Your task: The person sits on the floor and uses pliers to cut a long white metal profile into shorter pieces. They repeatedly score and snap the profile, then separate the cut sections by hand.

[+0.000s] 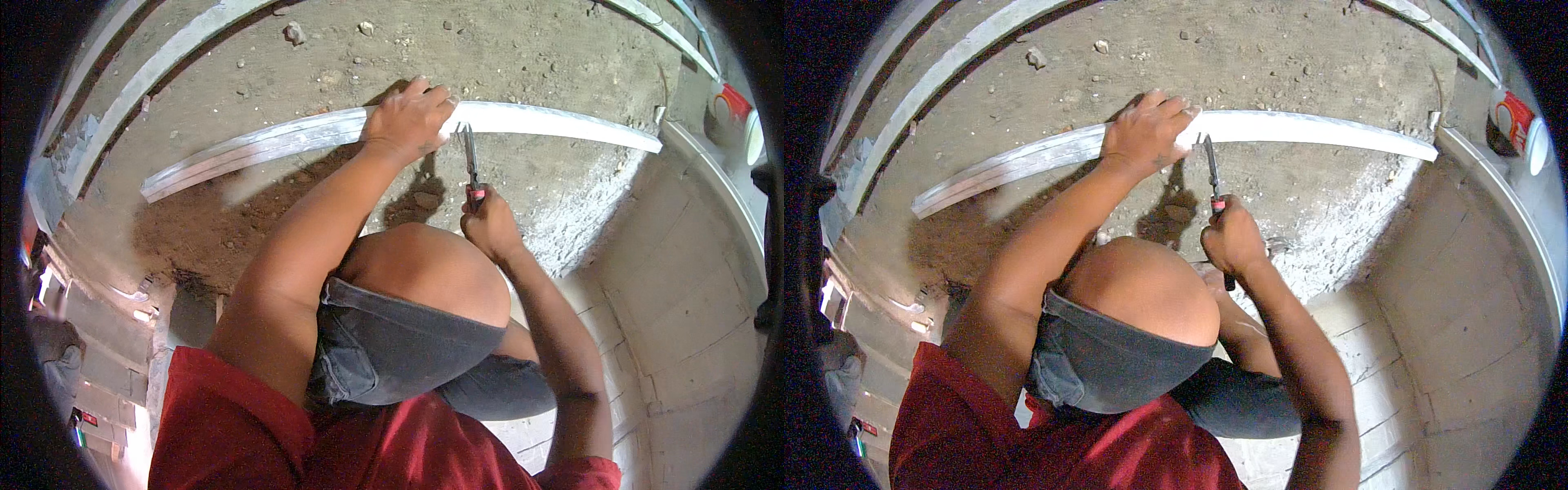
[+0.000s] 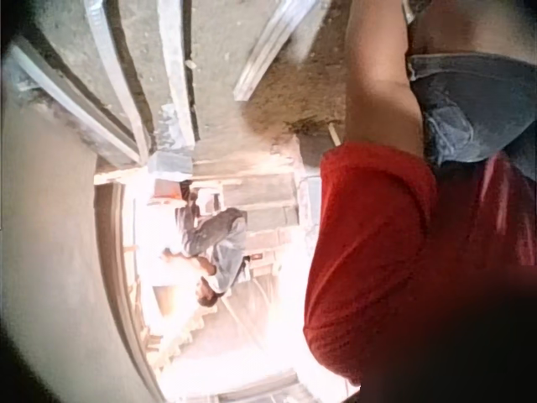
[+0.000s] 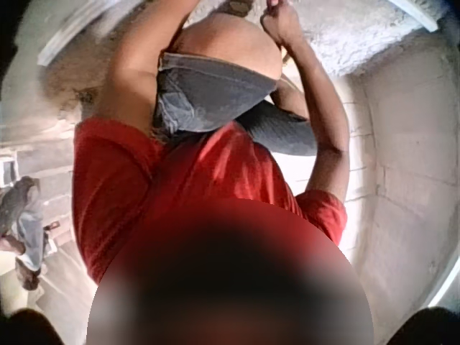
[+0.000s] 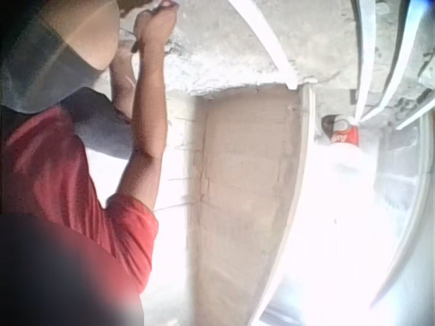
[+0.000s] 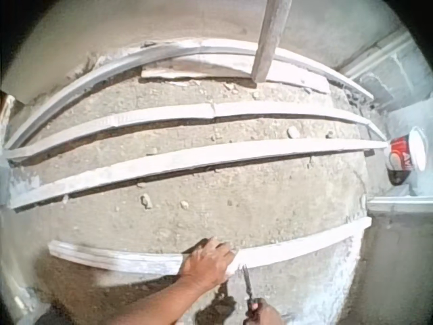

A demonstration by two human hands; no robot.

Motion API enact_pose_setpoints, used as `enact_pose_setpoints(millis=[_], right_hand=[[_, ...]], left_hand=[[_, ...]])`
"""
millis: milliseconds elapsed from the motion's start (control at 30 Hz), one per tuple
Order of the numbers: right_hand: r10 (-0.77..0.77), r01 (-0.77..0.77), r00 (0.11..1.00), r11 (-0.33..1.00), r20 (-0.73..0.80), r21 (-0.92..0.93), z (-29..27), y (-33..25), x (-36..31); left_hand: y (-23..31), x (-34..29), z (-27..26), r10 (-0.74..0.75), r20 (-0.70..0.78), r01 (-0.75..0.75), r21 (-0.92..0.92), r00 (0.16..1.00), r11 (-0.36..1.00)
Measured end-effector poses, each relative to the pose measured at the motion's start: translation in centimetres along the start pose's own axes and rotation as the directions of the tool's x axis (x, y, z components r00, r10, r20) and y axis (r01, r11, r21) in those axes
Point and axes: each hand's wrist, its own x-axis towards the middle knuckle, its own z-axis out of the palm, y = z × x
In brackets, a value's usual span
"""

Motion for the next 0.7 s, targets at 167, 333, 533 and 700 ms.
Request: enact_pose_setpoints(millis=[167,333,533,700], right_hand=[[-0.1,0.104,0.994,0.982,0.035,-0.158,-1.9,1.1,0.9],[-0.015,0.027,0.999,0.962,-0.046,0.273,3.8,2.7,2.0],[0.111,-0.18,0.967,0.935,0.23,0.306,-2.3,0.4,1.2],[0.03,-0.064,0.913,0.996,0.407,0.069,-6.1,-3.7,0.9]], left_hand=[[0.2,0.2,-0.3,-0.034,0.03,0.035,-0.018,0.999,0.999],[0.3,-0.1,-0.4,0.014,-0.005,-0.013,0.03,1.0,0.999],[0.2,-0.2,0.4,0.03,-0.027,-0.029,0.039,0.999,0.999],[0.1,-0.1,0.7,0.076,-0.049,-0.069,0.143,0.996,0.987]])
